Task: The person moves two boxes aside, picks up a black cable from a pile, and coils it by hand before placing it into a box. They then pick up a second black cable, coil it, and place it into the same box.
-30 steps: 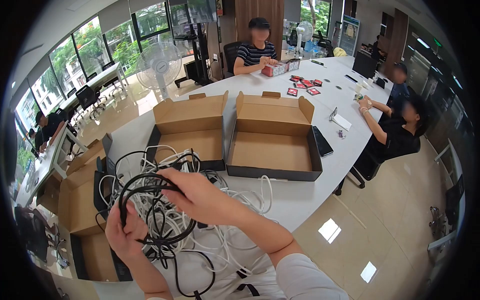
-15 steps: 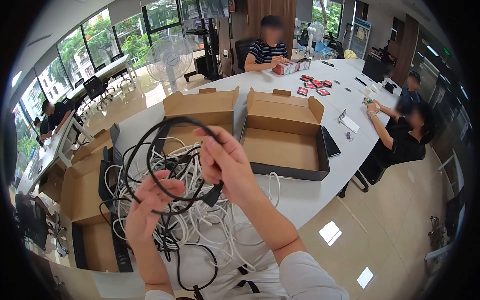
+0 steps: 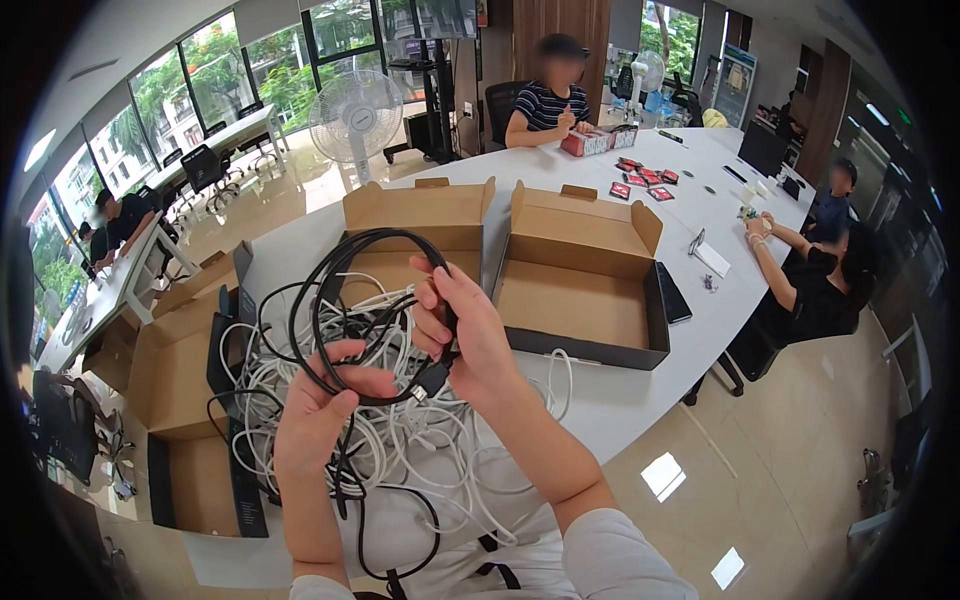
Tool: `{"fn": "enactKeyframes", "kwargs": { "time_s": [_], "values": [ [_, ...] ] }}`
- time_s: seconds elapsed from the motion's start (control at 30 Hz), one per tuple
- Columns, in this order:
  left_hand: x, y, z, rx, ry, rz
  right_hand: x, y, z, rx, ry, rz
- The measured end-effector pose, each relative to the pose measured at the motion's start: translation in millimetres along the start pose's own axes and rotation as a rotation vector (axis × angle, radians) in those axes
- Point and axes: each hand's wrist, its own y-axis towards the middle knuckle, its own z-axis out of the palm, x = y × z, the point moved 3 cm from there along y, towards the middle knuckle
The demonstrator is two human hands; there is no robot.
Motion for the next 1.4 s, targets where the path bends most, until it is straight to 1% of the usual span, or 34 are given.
{"fn": "enactKeyframes", "kwargs": {
  "time_s": [0.03, 0.07, 0.1, 0.17, 0.27, 0.3, 0.33, 0.37, 0.4, 0.43, 0.47, 0.57, 0.7, 0.8, 0.9, 0.93, 1.0, 1.03, 1.07, 1.13, 1.17, 1.2, 1.23, 1.27, 1.37, 1.4],
  "values": [
    [-1.1, 1.5, 2.6, -0.017, -0.003, -0.004, 0.8, 0.7, -0.2, 0.002, -0.012, -0.027],
    [1.7, 2.1, 0.5, 0.010, 0.059, 0.008, 1.8, 1.0, -0.7, 0.002, -0.025, -0.054],
    [1.3, 1.0, 1.2, -0.018, 0.053, -0.004, 2.5, 0.8, -1.3, 0.000, -0.038, -0.081],
    [-2.4, -0.2, 5.3, -0.068, 0.039, -0.026, 2.6, 0.5, -1.6, -0.009, -0.047, -0.107],
    [-6.0, -2.2, 2.7, -0.081, 0.073, 0.007, 3.9, -0.3, -0.5, -0.027, -0.096, -0.118],
    [-6.9, -1.9, 3.6, -0.118, 0.107, 0.018, 5.6, -1.0, -0.7, -0.033, -0.118, -0.116],
    [-8.3, -2.1, 4.6, -0.157, 0.142, 0.029, 6.5, -0.9, -4.2, 0.012, -0.135, -0.132],
    [-9.0, -2.4, 4.1, -0.197, 0.179, 0.041, 7.9, -1.3, -3.4, -0.021, -0.178, -0.177],
    [-9.2, -3.7, 0.0, -0.167, 0.230, 0.026, 7.7, -0.9, -0.2, -0.054, -0.220, -0.221],
    [-9.6, -3.7, 0.9, -0.178, 0.242, 0.046, 8.5, -0.7, 1.1, -0.086, -0.261, -0.263],
    [-10.8, -4.1, 2.3, -0.190, 0.255, 0.064, 11.9, -1.6, -1.7, -0.019, -0.274, -0.269],
    [-15.8, -6.3, 6.3, -0.173, 0.338, 0.080, 16.1, -2.2, 0.6, -0.054, -0.299, -0.304],
    [-15.4, -8.7, 7.2, -0.112, 0.374, 0.063, 22.2, -1.0, -3.0, -0.086, -0.275, -0.357],
    [-18.1, -8.9, 8.6, -0.133, 0.401, 0.066, 31.7, -1.0, -8.8, -0.122, -0.258, -0.445],
    [-18.4, -9.5, 5.2, -0.109, 0.372, 0.037, 44.3, -1.8, -18.7, -0.138, -0.196, -0.492],
    [-17.3, -10.3, 2.7, -0.056, 0.384, 0.016, 48.0, -2.8, -17.7, -0.180, -0.170, -0.506],
    [-15.6, -11.6, -3.9, 0.053, 0.410, -0.022, 54.9, -3.4, -24.5, -0.154, -0.147, -0.503],
    [-17.3, -13.7, -4.1, 0.088, 0.447, -0.085, 56.3, -3.9, -26.1, -0.144, -0.134, -0.501],
    [-22.4, -15.1, -1.5, 0.125, 0.483, -0.143, 57.5, -3.2, -24.5, -0.182, -0.140, -0.494],
    [-26.3, -19.3, -6.2, 0.202, 0.511, -0.271, 56.3, -2.3, -24.6, -0.097, -0.167, -0.441],
    [-28.4, -20.2, -10.1, 0.212, 0.509, -0.202, 55.6, -3.5, -24.6, -0.058, -0.182, -0.417],
    [-30.3, -20.8, -13.4, 0.222, 0.508, -0.132, 54.0, -4.8, -18.7, -0.090, -0.235, -0.361],
    [-32.2, -21.3, -16.7, 0.232, 0.509, -0.058, 51.7, -6.3, -13.5, -0.034, -0.267, -0.329],
    [-31.8, -21.5, -23.8, 0.151, 0.491, -0.003, 48.6, -7.6, -10.0, 0.012, -0.321, -0.290],
    [-37.4, -16.6, -19.7, -0.097, 0.447, 0.114, 37.7, -13.1, 7.2, 0.155, -0.483, -0.163],
    [-36.4, -14.6, -14.1, -0.123, 0.493, 0.099, 32.0, -14.4, 9.0, 0.232, -0.567, -0.152]
  ]
}}
